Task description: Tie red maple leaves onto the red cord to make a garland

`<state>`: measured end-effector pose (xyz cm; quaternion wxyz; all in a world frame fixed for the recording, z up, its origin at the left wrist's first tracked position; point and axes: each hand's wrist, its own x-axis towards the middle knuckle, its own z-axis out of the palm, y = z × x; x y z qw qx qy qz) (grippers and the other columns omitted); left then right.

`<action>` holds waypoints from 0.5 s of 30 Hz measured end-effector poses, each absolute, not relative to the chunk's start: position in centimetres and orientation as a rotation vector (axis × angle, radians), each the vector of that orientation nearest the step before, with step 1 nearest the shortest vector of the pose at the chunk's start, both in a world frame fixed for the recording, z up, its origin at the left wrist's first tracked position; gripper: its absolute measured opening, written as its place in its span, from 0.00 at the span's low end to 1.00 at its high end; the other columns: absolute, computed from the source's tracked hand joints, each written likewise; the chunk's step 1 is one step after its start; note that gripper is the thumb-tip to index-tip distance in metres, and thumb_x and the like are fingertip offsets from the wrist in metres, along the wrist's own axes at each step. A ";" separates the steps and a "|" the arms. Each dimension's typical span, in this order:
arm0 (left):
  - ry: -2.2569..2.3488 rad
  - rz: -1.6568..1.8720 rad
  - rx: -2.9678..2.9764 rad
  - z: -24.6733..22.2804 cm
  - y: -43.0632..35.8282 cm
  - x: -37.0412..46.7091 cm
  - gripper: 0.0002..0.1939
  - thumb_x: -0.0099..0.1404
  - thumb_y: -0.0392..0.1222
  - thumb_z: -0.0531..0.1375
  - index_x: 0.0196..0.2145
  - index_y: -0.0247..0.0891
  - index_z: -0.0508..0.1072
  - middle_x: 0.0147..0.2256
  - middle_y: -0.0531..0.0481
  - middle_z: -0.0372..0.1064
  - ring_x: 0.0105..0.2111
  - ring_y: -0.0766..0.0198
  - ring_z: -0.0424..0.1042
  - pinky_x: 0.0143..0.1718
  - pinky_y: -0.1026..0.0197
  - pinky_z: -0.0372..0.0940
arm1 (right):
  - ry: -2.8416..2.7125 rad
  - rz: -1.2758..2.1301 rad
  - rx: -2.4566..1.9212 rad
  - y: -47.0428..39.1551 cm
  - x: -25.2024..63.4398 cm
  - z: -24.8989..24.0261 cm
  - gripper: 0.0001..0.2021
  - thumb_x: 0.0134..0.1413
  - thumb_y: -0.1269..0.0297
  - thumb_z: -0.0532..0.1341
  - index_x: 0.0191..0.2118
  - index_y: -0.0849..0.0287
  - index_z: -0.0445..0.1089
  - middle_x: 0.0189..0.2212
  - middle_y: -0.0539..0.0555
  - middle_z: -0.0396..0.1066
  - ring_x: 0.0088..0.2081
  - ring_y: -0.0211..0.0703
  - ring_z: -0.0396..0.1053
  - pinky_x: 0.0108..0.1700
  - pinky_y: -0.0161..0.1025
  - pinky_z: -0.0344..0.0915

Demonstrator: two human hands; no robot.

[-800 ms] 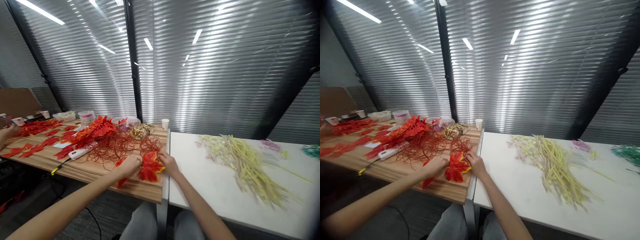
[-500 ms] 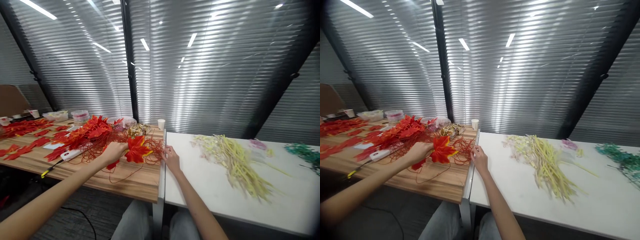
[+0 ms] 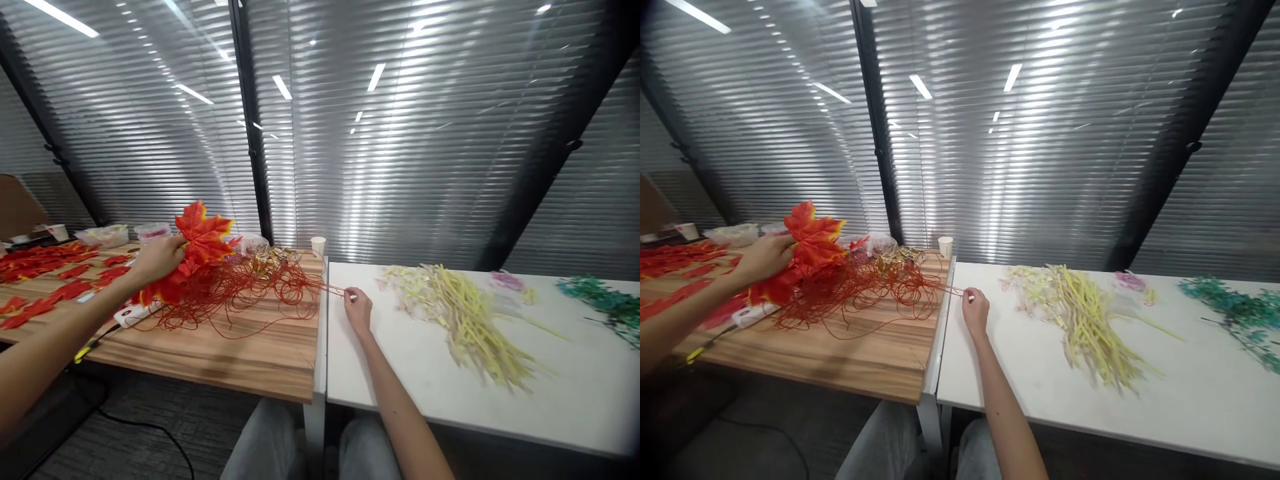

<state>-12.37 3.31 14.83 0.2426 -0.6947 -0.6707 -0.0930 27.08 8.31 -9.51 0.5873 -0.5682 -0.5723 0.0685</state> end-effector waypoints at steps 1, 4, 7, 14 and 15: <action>-1.851 -0.260 -1.860 15.2 3.5 -12.8 0.14 0.59 0.36 0.44 0.30 0.31 0.68 0.27 0.47 0.67 0.28 0.66 0.62 0.29 0.69 0.47 | -1.303 0.184 -1.333 8.4 27.2 -9.6 0.12 0.48 0.64 0.51 0.31 0.63 0.70 0.28 0.57 0.72 0.29 0.43 0.68 0.33 0.37 0.63; -2.002 -0.329 -1.682 16.6 4.2 -14.0 0.17 0.59 0.38 0.43 0.34 0.30 0.69 0.30 0.44 0.68 0.29 0.64 0.62 0.28 0.68 0.47 | -1.146 0.249 -1.417 8.6 28.0 -10.0 0.12 0.46 0.63 0.53 0.30 0.63 0.70 0.26 0.57 0.72 0.26 0.43 0.68 0.32 0.38 0.63; -2.139 -0.319 -1.563 18.1 5.0 -14.4 0.17 0.58 0.41 0.44 0.34 0.30 0.69 0.32 0.42 0.68 0.29 0.62 0.62 0.26 0.66 0.47 | -1.052 0.367 -1.423 9.0 29.0 -10.4 0.11 0.44 0.61 0.55 0.29 0.62 0.70 0.25 0.56 0.72 0.21 0.42 0.68 0.29 0.38 0.63; -2.151 -0.559 -1.860 18.8 6.0 -10.7 0.12 0.55 0.39 0.47 0.27 0.31 0.68 0.28 0.48 0.67 0.28 0.65 0.59 0.28 0.68 0.51 | -0.886 0.699 -1.240 9.1 29.4 -10.3 0.12 0.40 0.57 0.60 0.29 0.61 0.69 0.21 0.51 0.70 0.18 0.39 0.67 0.24 0.37 0.66; -2.177 -0.617 -2.004 18.6 6.0 -10.2 0.11 0.54 0.37 0.48 0.25 0.31 0.68 0.26 0.50 0.67 0.27 0.67 0.59 0.28 0.69 0.51 | -0.813 0.779 -1.174 9.1 29.4 -10.2 0.13 0.38 0.58 0.62 0.30 0.62 0.69 0.21 0.50 0.69 0.19 0.38 0.67 0.25 0.37 0.67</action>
